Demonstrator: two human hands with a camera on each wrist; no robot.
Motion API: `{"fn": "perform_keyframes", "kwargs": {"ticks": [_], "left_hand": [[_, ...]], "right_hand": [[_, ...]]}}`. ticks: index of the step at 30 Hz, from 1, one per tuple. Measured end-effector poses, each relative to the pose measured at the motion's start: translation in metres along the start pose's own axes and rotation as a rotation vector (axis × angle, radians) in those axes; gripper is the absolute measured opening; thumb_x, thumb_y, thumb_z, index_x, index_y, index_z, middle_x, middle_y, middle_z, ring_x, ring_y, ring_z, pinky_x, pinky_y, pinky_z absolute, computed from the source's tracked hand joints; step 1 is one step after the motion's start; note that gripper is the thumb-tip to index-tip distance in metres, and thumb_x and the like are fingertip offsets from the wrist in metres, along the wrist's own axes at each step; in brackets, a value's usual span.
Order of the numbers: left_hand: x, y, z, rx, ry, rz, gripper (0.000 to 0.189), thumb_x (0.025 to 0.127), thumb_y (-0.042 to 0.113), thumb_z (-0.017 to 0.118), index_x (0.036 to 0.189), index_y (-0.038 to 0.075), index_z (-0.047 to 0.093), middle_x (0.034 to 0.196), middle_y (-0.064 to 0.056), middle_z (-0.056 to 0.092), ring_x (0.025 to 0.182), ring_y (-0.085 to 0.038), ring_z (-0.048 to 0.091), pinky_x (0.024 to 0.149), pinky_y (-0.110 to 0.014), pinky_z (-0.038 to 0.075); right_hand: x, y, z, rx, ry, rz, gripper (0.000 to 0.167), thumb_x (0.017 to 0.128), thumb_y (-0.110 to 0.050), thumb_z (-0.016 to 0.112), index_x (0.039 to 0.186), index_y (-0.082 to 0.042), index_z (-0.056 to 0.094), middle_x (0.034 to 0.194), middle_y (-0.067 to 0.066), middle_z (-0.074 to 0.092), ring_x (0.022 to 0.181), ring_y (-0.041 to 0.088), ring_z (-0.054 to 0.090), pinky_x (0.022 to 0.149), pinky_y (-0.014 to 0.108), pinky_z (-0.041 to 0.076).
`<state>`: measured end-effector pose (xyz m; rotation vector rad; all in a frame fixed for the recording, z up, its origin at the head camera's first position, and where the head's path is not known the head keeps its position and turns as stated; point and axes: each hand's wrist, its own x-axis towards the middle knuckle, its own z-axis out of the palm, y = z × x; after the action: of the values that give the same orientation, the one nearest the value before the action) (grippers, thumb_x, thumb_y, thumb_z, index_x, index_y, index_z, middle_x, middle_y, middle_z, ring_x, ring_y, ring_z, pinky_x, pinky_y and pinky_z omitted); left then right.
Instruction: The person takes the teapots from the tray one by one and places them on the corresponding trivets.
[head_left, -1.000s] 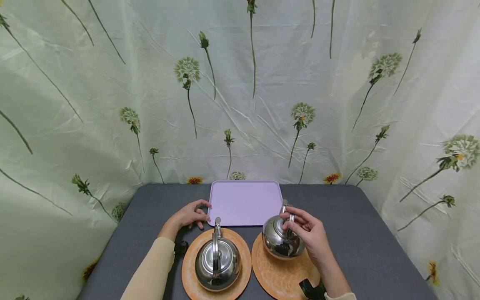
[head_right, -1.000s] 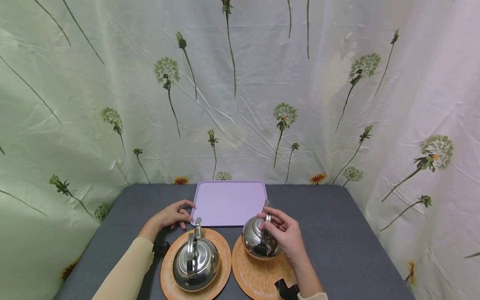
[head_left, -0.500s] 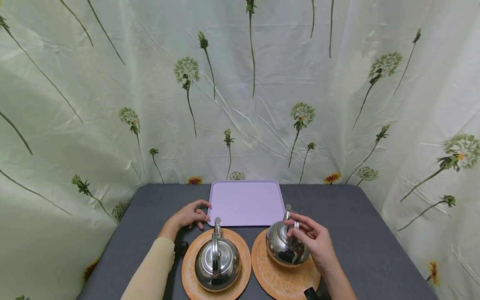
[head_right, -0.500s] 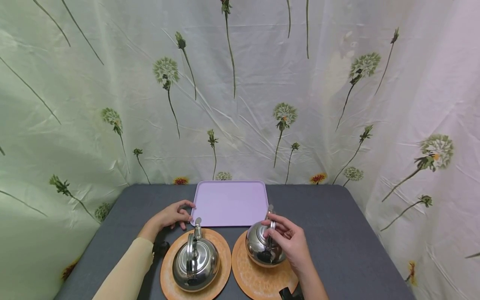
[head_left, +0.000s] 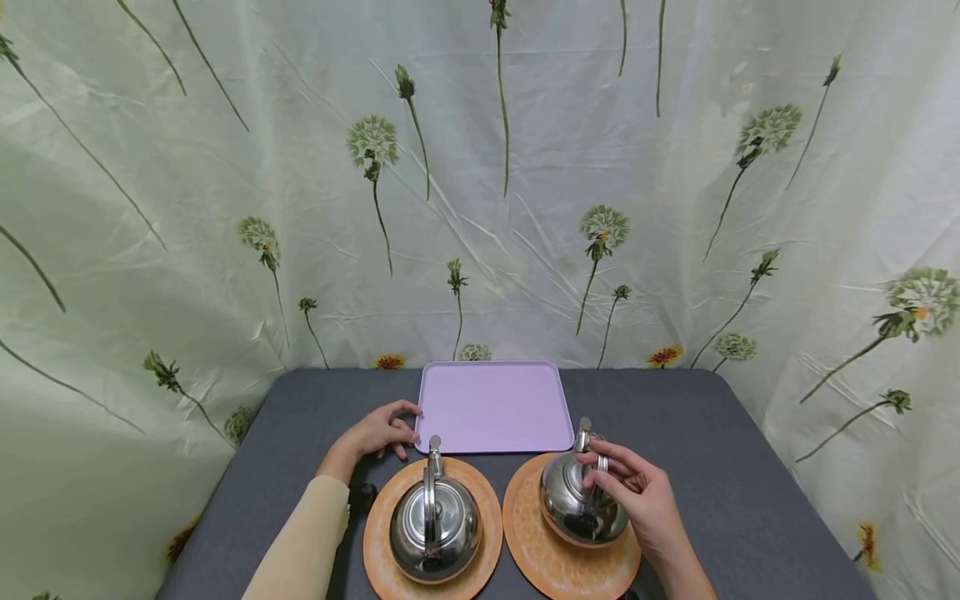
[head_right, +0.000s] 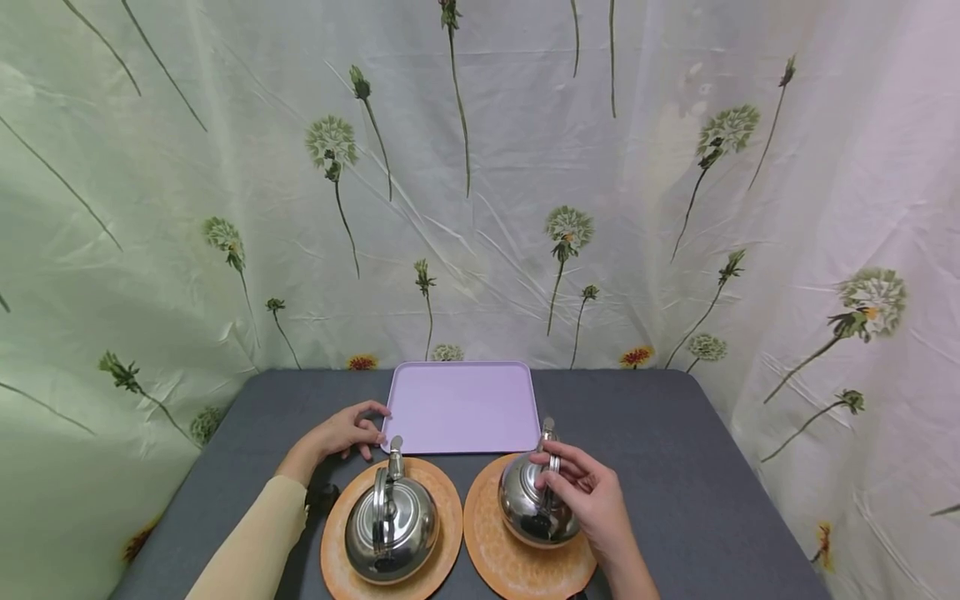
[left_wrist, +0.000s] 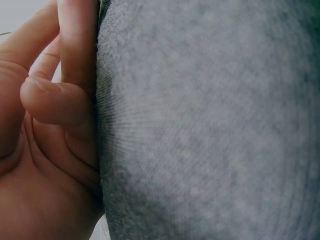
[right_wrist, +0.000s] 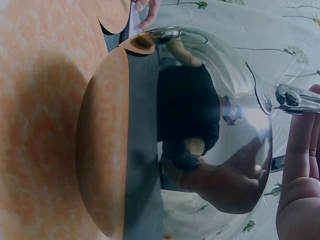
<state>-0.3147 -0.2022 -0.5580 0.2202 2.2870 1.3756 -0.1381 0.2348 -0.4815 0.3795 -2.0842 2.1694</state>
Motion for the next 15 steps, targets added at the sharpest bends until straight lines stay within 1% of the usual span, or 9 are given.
{"fn": "perform_keyframes", "kwargs": {"ticks": [6, 15], "left_hand": [[0.0, 0.0, 0.0, 0.0, 0.002, 0.0, 0.048, 0.099, 0.018, 0.075, 0.142, 0.011, 0.057, 0.084, 0.001, 0.076, 0.059, -0.009, 0.07, 0.046, -0.024, 0.038], [0.001, 0.001, -0.001, -0.007, -0.003, -0.003, 0.049, 0.097, 0.019, 0.077, 0.141, 0.011, 0.056, 0.083, 0.001, 0.075, 0.059, -0.009, 0.07, 0.047, -0.024, 0.038]], "right_hand": [[-0.007, 0.001, -0.001, 0.015, 0.001, 0.021, 0.037, 0.103, 0.005, 0.061, 0.138, 0.016, 0.057, 0.111, -0.005, 0.082, 0.084, 0.009, 0.077, 0.083, 0.025, 0.061], [-0.013, 0.004, 0.0, 0.028, -0.007, 0.016, 0.038, 0.102, 0.008, 0.06, 0.137, 0.021, 0.053, 0.111, -0.006, 0.082, 0.083, 0.008, 0.077, 0.082, 0.024, 0.061]]}}
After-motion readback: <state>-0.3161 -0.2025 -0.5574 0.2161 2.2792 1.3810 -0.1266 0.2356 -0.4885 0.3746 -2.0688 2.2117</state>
